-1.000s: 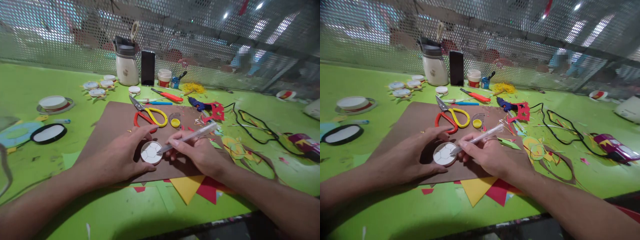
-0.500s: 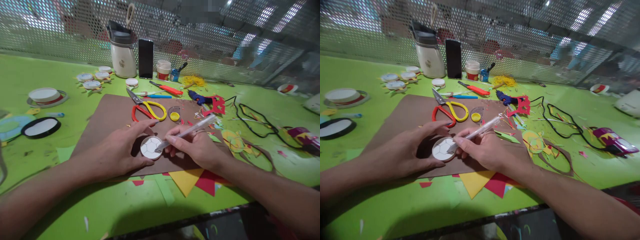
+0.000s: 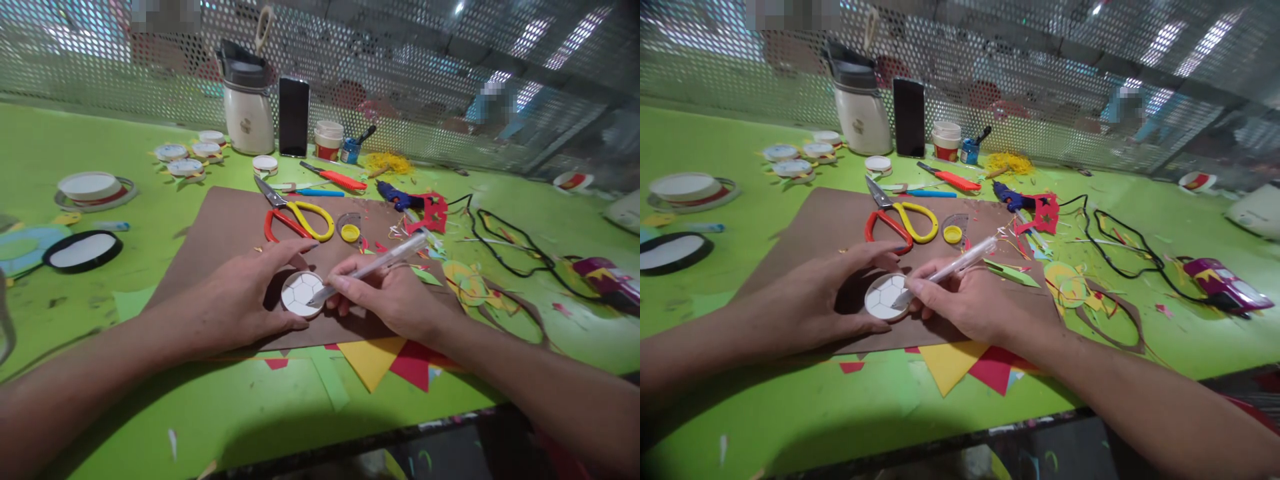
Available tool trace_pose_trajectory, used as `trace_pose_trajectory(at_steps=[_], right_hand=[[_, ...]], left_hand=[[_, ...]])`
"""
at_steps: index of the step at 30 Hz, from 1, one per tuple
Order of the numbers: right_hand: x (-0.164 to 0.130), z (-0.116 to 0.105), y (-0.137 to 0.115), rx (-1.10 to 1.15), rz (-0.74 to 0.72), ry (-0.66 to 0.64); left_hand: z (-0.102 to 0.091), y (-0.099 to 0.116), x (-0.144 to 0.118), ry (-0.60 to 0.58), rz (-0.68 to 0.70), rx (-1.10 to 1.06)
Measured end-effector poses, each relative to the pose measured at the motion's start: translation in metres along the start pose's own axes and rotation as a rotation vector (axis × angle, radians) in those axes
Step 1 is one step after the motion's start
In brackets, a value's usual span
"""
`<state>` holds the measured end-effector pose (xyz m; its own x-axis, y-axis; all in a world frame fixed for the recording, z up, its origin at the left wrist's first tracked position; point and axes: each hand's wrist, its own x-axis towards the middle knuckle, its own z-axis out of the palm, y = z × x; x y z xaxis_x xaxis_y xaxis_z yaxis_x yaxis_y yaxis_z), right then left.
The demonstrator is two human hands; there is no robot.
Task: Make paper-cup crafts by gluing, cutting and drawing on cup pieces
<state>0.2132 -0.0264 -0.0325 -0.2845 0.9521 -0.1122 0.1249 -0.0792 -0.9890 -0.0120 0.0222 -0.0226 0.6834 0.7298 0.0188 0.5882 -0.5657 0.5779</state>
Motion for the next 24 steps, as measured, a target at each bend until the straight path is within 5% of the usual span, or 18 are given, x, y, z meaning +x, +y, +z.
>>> trace_pose_trajectory(at_steps=[24], right_hand=[[-0.0005,0.0022,-0.003,0.037,0.02,0.008]], left_hand=[[0.0022,-0.0022,0.0007,0.019,0.022,0.025]])
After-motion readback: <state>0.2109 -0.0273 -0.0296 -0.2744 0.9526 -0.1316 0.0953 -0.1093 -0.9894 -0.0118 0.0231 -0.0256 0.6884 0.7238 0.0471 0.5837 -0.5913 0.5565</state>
